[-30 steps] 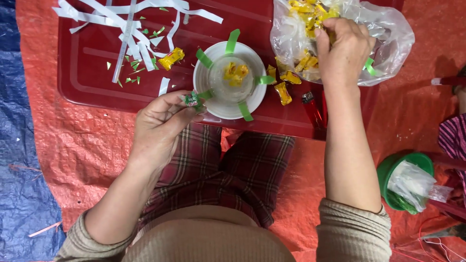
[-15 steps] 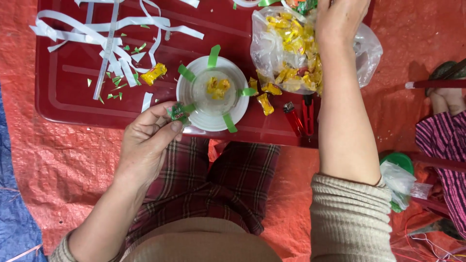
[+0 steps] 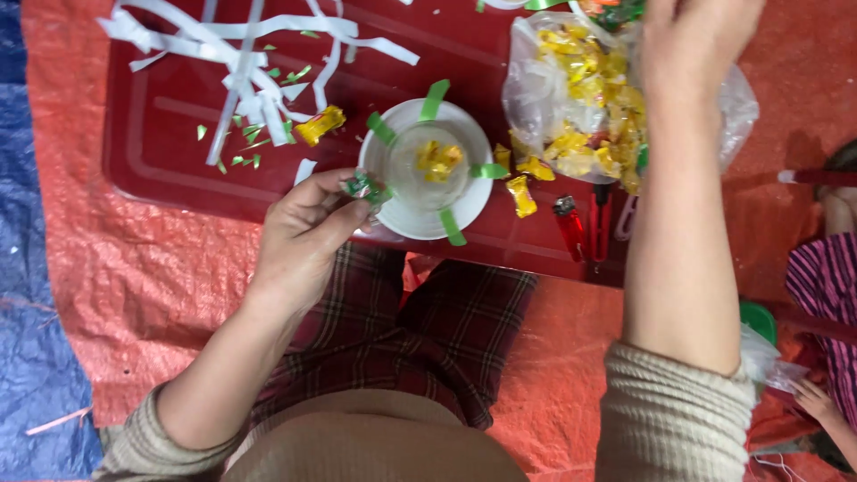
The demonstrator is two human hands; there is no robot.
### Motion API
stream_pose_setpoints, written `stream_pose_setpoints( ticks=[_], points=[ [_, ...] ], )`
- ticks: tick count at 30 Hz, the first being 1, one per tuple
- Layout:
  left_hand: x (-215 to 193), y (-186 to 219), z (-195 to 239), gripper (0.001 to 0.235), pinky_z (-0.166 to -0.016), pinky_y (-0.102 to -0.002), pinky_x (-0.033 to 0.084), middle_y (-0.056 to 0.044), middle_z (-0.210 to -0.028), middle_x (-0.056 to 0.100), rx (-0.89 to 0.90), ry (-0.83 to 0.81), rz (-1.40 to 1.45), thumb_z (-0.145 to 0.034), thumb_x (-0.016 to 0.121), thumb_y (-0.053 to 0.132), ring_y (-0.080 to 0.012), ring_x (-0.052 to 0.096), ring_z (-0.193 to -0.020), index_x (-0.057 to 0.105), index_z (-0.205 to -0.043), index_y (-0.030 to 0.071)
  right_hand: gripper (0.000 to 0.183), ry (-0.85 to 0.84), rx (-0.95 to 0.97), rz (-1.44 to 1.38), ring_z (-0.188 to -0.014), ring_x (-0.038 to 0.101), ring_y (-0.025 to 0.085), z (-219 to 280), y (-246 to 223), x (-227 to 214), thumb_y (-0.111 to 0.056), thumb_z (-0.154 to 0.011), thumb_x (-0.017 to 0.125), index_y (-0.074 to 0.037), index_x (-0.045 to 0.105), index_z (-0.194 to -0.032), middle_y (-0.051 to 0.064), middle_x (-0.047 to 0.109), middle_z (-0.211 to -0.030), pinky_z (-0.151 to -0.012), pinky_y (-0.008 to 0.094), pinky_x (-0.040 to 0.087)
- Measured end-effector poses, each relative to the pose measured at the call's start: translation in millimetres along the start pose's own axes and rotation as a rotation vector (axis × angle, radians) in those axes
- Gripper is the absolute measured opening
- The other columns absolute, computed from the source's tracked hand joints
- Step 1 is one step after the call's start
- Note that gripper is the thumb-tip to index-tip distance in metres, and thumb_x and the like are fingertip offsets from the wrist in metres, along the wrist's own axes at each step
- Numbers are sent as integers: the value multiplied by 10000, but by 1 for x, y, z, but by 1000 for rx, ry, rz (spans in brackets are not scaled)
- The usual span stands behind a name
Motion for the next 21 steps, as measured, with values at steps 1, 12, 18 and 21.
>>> stream_pose_setpoints(
  ticks=[1, 12, 18, 21],
  points=[
    [1, 1, -2, 317, -944, -256, 559, -126, -1168, 724, 28, -24, 7, -938, 601, -136, -156, 677, -1036, 650, -1225, -11, 92, -23, 4, -75, -684, 592, 363, -3, -13, -18, 26, -1012, 793, 74, 716, -999, 199, 698, -865, -669, 446, 515],
    [7, 2, 4, 321, -833, -197, 579, -48, -1078, 712, 131, -84, 39, -950, 671, -142, -100, 677, -914, 689, -1219, 32, 302, -251, 284, -657, -979, 644, 290, 32, -179, -115, 230, -925, 748, 114, 689, -1197, 225, 694, -1185, -855, 366, 538],
    [26, 5, 20, 336, -791, -295, 643, -146, -1023, 731, 172, -78, -38, -905, 729, -105, -174, 728, -892, 682, -1231, -35, 320, -224, 360, -891, -919, 695, 283, 59, -249, -109, 47, -892, 779, 43, 674, -1195, 191, 685, -1157, -787, 377, 591],
    [33, 5, 27, 332, -726, -365, 684, -185, -900, 710, 242, -71, -46, -862, 773, -108, -214, 741, -827, 688, -1182, -77, 329, -81, 294, -808, -957, 734, 335, 69, -261, -106, -55, -940, 780, 23, 686, -1246, 199, 695, -1154, -787, 426, 629]
  ],
)
Point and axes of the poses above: each hand's wrist, its own z-axis away from the middle knuckle, its own x-axis out of the palm, y = z × x, the point moved 6 cm from there along -z, towards the middle knuckle
